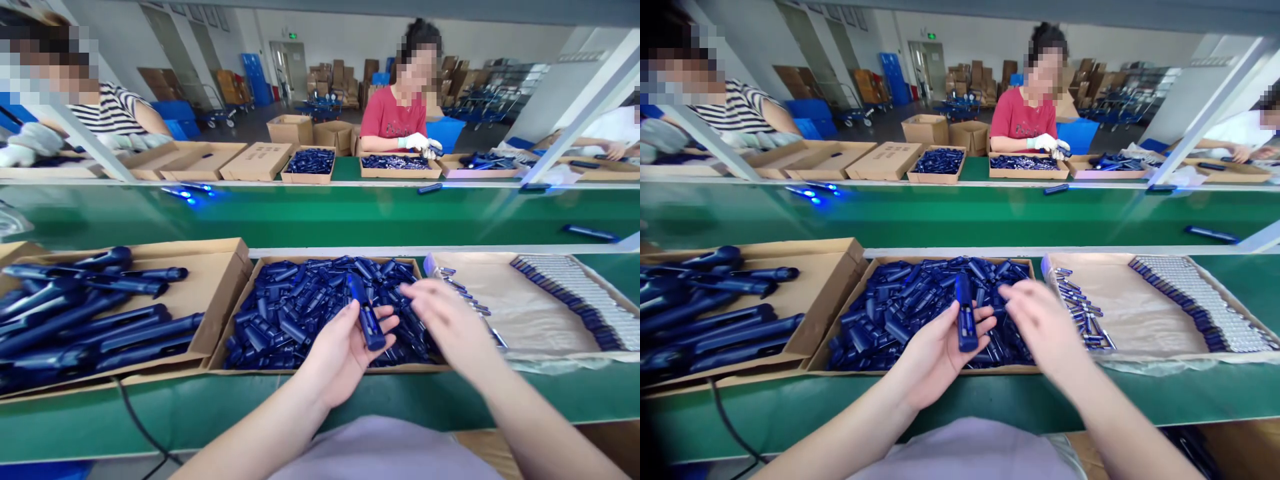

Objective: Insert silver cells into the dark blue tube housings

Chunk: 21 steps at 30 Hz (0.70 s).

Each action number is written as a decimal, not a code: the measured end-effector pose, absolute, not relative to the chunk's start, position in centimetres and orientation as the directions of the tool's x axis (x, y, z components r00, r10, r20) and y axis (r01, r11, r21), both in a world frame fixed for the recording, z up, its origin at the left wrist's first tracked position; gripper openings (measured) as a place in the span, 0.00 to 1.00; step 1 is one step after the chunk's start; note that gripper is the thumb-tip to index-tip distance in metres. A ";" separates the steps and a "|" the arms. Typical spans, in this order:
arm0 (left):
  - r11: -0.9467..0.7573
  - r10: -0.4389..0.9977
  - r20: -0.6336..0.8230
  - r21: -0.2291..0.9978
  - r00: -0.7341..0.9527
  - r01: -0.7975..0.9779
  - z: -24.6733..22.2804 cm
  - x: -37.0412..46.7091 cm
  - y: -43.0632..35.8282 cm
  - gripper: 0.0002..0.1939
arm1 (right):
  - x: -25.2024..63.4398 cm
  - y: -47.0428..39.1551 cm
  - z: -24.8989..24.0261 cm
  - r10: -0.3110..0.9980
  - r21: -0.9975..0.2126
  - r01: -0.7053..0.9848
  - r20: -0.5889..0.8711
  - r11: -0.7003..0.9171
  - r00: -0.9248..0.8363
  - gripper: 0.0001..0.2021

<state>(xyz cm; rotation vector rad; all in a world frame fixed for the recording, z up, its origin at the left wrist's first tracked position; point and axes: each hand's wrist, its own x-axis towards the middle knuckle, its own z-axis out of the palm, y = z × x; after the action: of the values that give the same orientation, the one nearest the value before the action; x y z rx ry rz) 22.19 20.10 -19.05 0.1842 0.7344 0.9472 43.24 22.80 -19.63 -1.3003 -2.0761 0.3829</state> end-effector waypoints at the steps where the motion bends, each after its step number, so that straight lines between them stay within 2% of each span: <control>1: 0.592 0.785 -0.502 0.440 0.362 -0.675 -18.8 21.9 20.3 0.18 | 45.4 24.6 -19.9 0.933 -0.520 0.797 0.328 0.306 -0.145 0.18; 2: 0.598 0.779 -0.514 0.433 0.360 -0.675 -18.6 21.8 20.4 0.18 | 47.6 26.5 -20.3 0.978 -0.446 0.891 0.208 0.082 0.015 0.17; 3: 0.607 0.770 -0.525 0.428 0.363 -0.670 -18.5 21.6 20.4 0.19 | 49.7 28.3 -20.9 0.984 -0.404 0.915 0.153 -0.024 0.093 0.15; 5: 0.632 0.749 -0.544 0.416 0.378 -0.654 -18.3 21.6 20.3 0.19 | 53.1 31.2 -22.2 0.993 -0.341 0.936 0.045 -0.087 0.109 0.10; 8: 0.670 0.718 -0.565 0.404 0.407 -0.623 -18.5 21.9 19.7 0.20 | 55.3 33.0 -23.8 0.998 -0.299 0.954 -0.068 -0.034 0.014 0.08; 12: 0.679 0.718 -0.550 0.417 0.426 -0.605 -18.9 22.2 19.3 0.21 | 55.5 32.8 -23.5 0.988 -0.252 0.967 -0.140 0.024 -0.061 0.05; 17: 0.668 0.741 -0.506 0.495 0.441 -0.555 -19.2 22.4 19.1 0.23 | 57.0 32.4 -21.4 0.988 -0.271 0.962 -0.138 0.032 -0.072 0.12; 21: 0.684 0.728 -0.513 0.510 0.455 -0.521 -19.3 22.7 19.0 0.22 | 57.9 32.4 -21.5 0.992 -0.253 0.967 -0.124 -0.041 0.010 0.09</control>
<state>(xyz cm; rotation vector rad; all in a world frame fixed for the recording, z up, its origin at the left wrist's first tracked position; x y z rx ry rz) 22.74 19.00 -19.28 0.2981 0.7760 0.7846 57.89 32.43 -21.51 -2.1620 -2.1063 0.4083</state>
